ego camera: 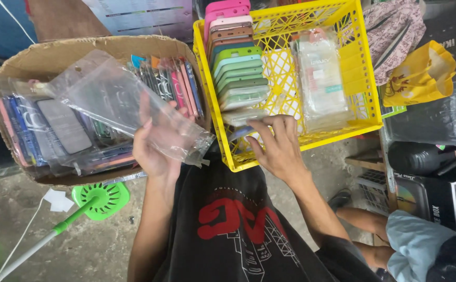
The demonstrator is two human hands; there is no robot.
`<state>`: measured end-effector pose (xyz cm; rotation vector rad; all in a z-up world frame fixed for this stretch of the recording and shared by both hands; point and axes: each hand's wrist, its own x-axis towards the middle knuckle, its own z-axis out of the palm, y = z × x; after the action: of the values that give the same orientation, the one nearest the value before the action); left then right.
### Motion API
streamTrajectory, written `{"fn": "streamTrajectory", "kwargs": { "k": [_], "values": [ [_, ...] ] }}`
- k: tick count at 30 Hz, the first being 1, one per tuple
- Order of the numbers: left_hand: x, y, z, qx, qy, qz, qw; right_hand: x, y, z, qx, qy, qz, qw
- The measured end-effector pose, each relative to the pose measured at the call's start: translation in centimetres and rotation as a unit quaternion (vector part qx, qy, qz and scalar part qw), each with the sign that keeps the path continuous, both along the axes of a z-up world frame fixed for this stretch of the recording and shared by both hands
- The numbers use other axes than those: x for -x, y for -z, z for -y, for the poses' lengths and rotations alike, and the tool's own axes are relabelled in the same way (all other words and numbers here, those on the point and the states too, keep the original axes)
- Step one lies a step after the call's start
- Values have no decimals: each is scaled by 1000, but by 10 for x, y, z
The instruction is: The person removes various phone cases from a cardboard box and places them into a yellow plastic crate. They handle the cases one by one, often removing them from clear plastic packaging before stacking them neatly inside the crate.
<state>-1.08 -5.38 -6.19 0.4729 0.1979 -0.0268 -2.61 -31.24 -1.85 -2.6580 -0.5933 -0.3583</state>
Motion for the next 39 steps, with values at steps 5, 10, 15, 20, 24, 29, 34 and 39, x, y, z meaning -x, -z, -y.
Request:
{"fn": "streamTrajectory", "kwargs": {
  "k": [5,10,15,20,24,29,34,39],
  "values": [
    [2,-1,2,6,3,-1,1000,-1,5,4,-41,-17,-7,999],
    [5,1,3,7,-5,5,1000,-4,6,4,-46,-19,1,999],
    [9,5,5,11,-5,4,1000,-6,2,2,-17,0,32,999],
    [12,2,8,-1,-1,-8,1000,-4,6,7,-61,-31,16,998],
    [12,1,11,-1,8,-9,1000,3,11,12,-125,-37,-17,991],
    [13,3,14,-9,11,-8,1000,8,20,21,-229,2,-110,967],
    [12,3,15,-10,21,-5,1000,8,41,45,-266,13,-198,943],
    [10,5,13,17,20,21,999,13,61,82,-434,14,-242,867]
  ]
}}
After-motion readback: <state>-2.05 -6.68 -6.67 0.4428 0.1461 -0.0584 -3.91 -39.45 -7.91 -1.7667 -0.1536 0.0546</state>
